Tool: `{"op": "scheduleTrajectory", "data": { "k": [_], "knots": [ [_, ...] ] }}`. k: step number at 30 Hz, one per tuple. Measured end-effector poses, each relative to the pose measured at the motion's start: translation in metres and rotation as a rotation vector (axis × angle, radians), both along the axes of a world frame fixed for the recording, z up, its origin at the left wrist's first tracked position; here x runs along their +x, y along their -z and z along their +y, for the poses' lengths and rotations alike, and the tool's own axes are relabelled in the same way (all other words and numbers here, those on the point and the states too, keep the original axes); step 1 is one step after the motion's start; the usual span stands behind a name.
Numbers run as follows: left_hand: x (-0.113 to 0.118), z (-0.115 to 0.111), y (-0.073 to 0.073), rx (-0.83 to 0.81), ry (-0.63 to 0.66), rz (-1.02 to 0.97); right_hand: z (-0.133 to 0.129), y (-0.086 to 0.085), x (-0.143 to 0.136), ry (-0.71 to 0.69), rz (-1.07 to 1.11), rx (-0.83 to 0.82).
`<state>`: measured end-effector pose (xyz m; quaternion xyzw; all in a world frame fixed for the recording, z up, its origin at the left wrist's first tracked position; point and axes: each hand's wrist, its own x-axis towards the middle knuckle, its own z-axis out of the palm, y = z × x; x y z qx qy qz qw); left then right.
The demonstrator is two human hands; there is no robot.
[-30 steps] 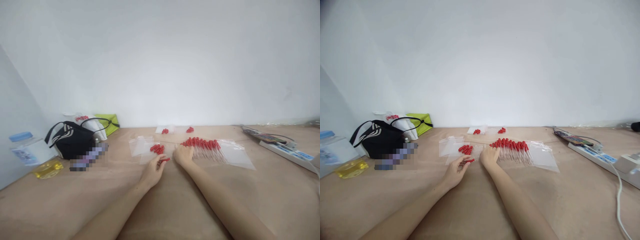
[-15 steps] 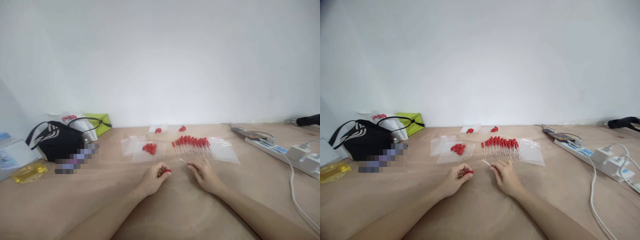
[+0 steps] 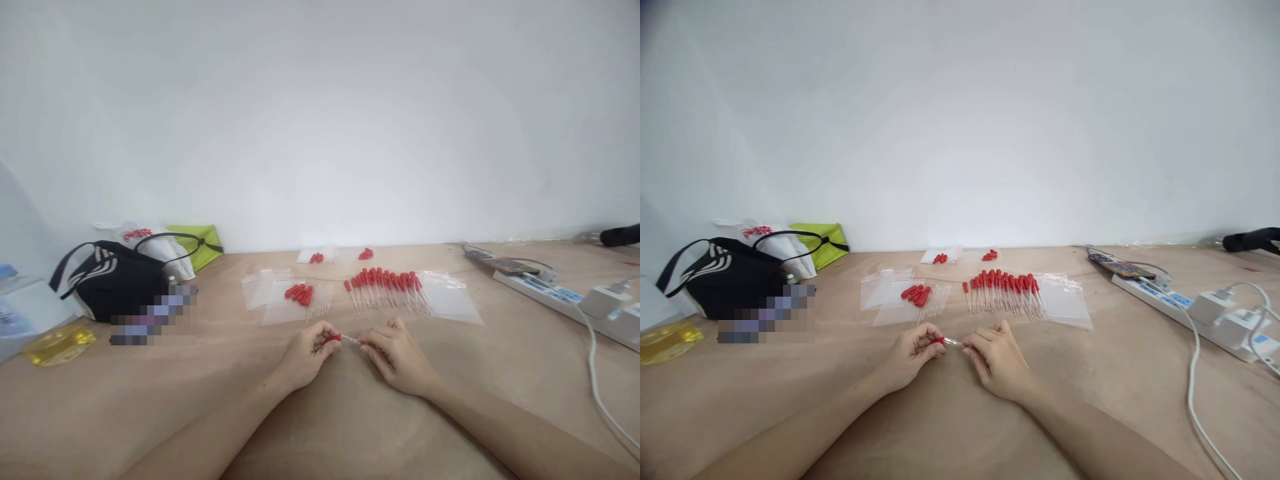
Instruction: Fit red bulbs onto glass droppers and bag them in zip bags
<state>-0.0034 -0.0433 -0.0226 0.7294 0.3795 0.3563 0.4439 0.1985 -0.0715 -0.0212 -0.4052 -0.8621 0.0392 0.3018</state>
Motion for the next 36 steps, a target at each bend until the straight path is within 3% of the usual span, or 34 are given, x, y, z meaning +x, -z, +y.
{"op": "scheduleTrajectory", "data": {
  "k": [8, 20, 25, 36],
  "knots": [
    [-0.002, -0.001, 0.002, 0.097, 0.006, 0.104, 0.003, 0.001, 0.001, -0.023, -0.014, -0.03],
    [-0.002, -0.007, -0.008, 0.442, 0.042, 0.422, 0.009, -0.001, 0.005, -0.041, -0.114, 0.006],
    [-0.003, -0.008, -0.006, 0.517, 0.038, 0.463, 0.004, -0.001, 0.0, -0.008, -0.124, 0.037],
    [-0.005, -0.011, -0.003, 0.598, 0.174, 0.435, -0.006, -0.001, -0.01, 0.007, -0.011, -0.132]
  ]
}}
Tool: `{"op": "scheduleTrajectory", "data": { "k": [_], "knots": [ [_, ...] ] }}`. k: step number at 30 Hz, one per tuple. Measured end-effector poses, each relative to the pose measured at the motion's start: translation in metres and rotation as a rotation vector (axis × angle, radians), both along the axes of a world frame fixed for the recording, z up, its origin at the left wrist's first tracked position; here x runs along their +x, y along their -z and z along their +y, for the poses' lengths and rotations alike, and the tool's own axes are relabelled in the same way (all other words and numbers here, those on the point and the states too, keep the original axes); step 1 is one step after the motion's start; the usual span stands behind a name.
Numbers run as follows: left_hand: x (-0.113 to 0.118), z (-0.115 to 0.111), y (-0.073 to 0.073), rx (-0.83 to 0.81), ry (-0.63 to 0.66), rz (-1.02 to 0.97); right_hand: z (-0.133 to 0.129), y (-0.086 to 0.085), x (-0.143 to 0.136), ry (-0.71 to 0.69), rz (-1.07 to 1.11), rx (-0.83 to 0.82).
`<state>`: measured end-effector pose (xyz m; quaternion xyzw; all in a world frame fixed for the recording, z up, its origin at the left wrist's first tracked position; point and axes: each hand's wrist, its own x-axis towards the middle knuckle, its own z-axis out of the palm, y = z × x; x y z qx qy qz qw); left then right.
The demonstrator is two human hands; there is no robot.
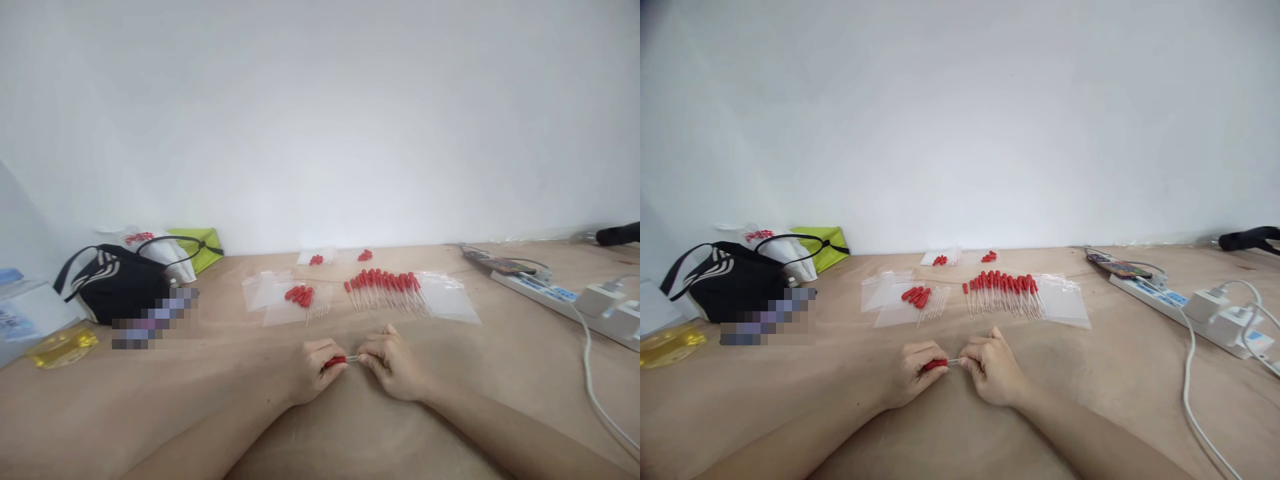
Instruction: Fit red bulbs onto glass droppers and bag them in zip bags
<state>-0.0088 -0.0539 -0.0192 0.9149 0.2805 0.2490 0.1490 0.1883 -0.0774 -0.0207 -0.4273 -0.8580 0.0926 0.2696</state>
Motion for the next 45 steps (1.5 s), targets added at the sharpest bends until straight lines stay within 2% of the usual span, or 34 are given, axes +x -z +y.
{"op": "scheduleTrajectory", "data": {
  "k": [6, 13, 15, 18, 21, 24, 29, 33, 39, 45],
  "knots": [
    [0.0, 0.004, -0.004, 0.022, 0.021, 0.012, -0.001, 0.0, -0.005, 0.02, 0.025, -0.007],
    [-0.013, 0.014, -0.014, 0.088, -0.041, -0.011, -0.006, -0.012, -0.01, 0.047, -0.107, 0.149],
    [-0.021, 0.021, -0.016, 0.13, -0.146, -0.032, -0.003, -0.012, -0.007, 0.099, -0.1, 0.116],
    [-0.038, 0.037, -0.013, 0.174, -0.413, -0.108, 0.012, -0.009, 0.001, 0.245, 0.03, -0.01],
    [-0.054, 0.056, -0.005, 0.093, -0.678, -0.191, 0.04, -0.006, 0.006, 0.452, 0.174, -0.099],
    [-0.063, 0.067, 0.003, -0.026, -0.783, -0.207, 0.07, -0.006, 0.0, 0.625, 0.176, -0.079],
    [-0.06, 0.063, 0.003, -0.007, -0.719, -0.138, 0.108, -0.006, -0.019, 0.737, 0.035, -0.034],
    [-0.056, 0.056, -0.002, -0.02, -0.661, -0.053, 0.12, -0.001, -0.026, 0.758, -0.012, -0.03],
    [-0.043, 0.055, -0.003, -0.03, -0.626, 0.063, 0.114, 0.003, -0.025, 0.756, -0.025, -0.019],
    [-0.029, 0.062, 0.0, 0.014, -0.59, 0.069, 0.093, 0.006, -0.022, 0.633, -0.017, 0.059]
  ]
}}
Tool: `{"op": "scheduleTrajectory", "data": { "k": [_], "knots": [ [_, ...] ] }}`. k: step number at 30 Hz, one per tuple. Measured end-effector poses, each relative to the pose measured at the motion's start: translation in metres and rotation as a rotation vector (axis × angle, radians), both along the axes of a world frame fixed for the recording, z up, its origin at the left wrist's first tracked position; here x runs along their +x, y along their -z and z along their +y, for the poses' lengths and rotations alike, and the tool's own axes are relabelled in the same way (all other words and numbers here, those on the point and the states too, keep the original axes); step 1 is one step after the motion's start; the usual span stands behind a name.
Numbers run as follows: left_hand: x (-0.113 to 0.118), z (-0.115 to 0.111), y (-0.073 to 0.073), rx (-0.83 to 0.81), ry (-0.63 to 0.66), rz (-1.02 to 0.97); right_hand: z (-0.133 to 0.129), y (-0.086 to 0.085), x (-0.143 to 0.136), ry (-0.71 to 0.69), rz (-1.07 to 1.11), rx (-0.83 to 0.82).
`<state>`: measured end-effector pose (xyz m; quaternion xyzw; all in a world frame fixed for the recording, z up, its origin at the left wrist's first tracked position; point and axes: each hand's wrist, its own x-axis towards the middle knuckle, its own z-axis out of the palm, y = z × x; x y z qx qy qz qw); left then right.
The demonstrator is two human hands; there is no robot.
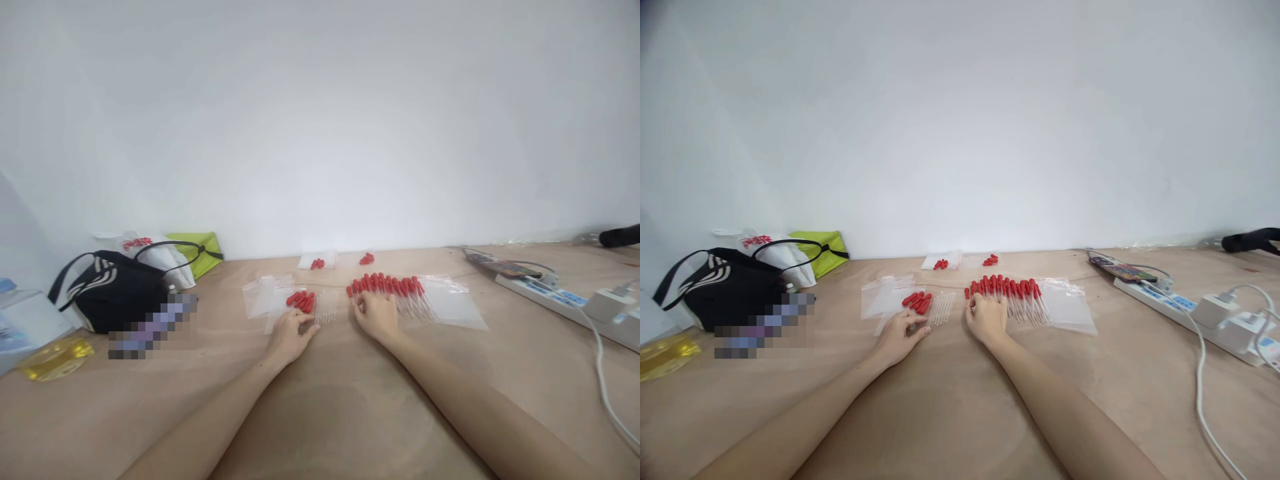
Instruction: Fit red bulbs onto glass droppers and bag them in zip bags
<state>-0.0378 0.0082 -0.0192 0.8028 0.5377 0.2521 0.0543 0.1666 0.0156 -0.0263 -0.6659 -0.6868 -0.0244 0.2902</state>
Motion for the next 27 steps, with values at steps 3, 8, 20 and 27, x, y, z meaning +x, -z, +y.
{"op": "scheduleTrajectory", "data": {
  "k": [3, 8, 20, 27],
  "knots": [
    [0.005, 0.002, 0.003, 0.023, 0.007, 0.019, -0.007, 0.001, 0.0, -0.027, -0.011, 0.006],
    [0.009, 0.002, 0.001, 0.045, 0.037, 0.035, -0.01, 0.001, -0.005, -0.055, 0.018, 0.008],
    [-0.007, 0.055, -0.026, 0.083, -0.276, 0.079, -0.017, -0.001, -0.007, -0.091, 0.024, 0.03],
    [0.016, 0.076, -0.031, -0.079, -0.372, 0.138, -0.02, -0.003, -0.015, -0.174, -0.041, 0.0]
  ]
}}
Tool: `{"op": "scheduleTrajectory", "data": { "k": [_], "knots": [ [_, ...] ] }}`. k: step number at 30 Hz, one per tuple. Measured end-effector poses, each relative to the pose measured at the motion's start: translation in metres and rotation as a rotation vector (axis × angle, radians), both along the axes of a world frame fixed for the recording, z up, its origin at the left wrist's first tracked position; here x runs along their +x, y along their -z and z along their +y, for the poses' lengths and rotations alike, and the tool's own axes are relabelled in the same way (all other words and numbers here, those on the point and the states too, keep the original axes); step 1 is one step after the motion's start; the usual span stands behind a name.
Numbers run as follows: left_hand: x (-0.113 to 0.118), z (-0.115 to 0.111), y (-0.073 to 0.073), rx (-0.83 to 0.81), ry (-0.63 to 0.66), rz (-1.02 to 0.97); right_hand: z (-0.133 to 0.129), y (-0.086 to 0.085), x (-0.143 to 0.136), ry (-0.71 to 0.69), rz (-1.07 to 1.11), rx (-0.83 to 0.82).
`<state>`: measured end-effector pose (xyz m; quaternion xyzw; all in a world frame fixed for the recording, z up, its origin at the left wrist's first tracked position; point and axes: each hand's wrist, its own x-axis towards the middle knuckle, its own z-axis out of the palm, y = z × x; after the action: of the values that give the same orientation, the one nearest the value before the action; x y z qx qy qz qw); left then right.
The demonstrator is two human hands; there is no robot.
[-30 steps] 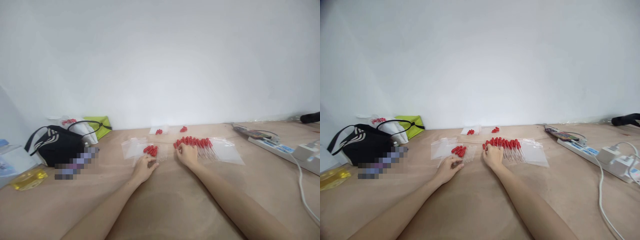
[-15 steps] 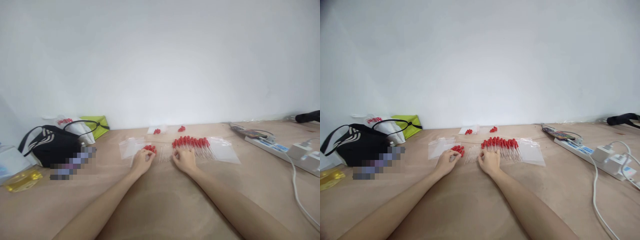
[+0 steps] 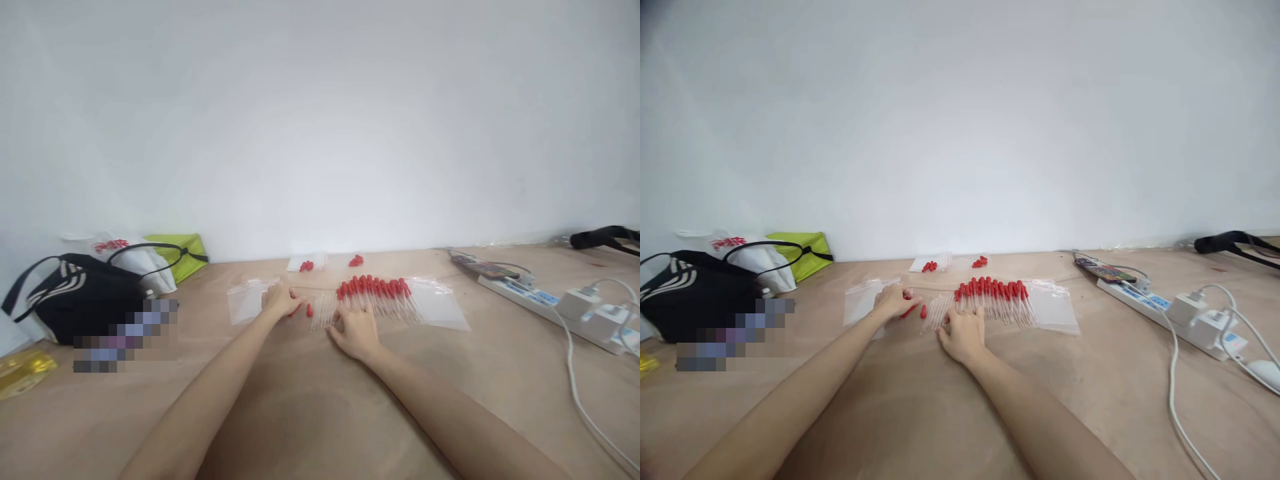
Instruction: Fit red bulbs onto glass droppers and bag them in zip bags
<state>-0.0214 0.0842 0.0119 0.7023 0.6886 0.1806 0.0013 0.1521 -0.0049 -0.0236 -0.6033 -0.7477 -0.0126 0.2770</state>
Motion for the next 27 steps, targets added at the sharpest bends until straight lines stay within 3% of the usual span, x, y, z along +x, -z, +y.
{"op": "scheduleTrajectory", "data": {
  "k": [6, 9, 12, 14, 16, 18, 22, 27],
  "knots": [
    [0.008, 0.007, 0.001, 0.026, -0.057, -0.031, 0.005, 0.0, 0.009, 0.072, -0.007, -0.074],
    [0.011, -0.004, -0.004, 0.071, 0.023, -0.089, 0.006, 0.0, 0.01, 0.085, -0.002, -0.084],
    [0.013, -0.031, -0.004, 0.081, 0.167, -0.171, 0.011, -0.002, 0.008, 0.133, -0.005, -0.064],
    [0.012, -0.055, 0.001, 0.058, 0.286, -0.24, 0.017, -0.005, 0.005, 0.185, -0.019, -0.066],
    [0.009, -0.078, 0.009, 0.039, 0.482, -0.492, 0.025, -0.008, 0.001, 0.225, -0.042, -0.089],
    [0.007, -0.096, 0.02, -0.012, 0.561, -0.639, 0.033, -0.011, -0.003, 0.249, -0.062, -0.119],
    [0.003, -0.111, 0.035, -0.159, 0.587, -0.813, 0.046, -0.014, -0.013, 0.296, -0.075, -0.169],
    [0.002, -0.11, 0.042, -0.106, 0.585, -0.866, 0.052, -0.014, -0.025, 0.327, -0.085, -0.195]
  ]
}}
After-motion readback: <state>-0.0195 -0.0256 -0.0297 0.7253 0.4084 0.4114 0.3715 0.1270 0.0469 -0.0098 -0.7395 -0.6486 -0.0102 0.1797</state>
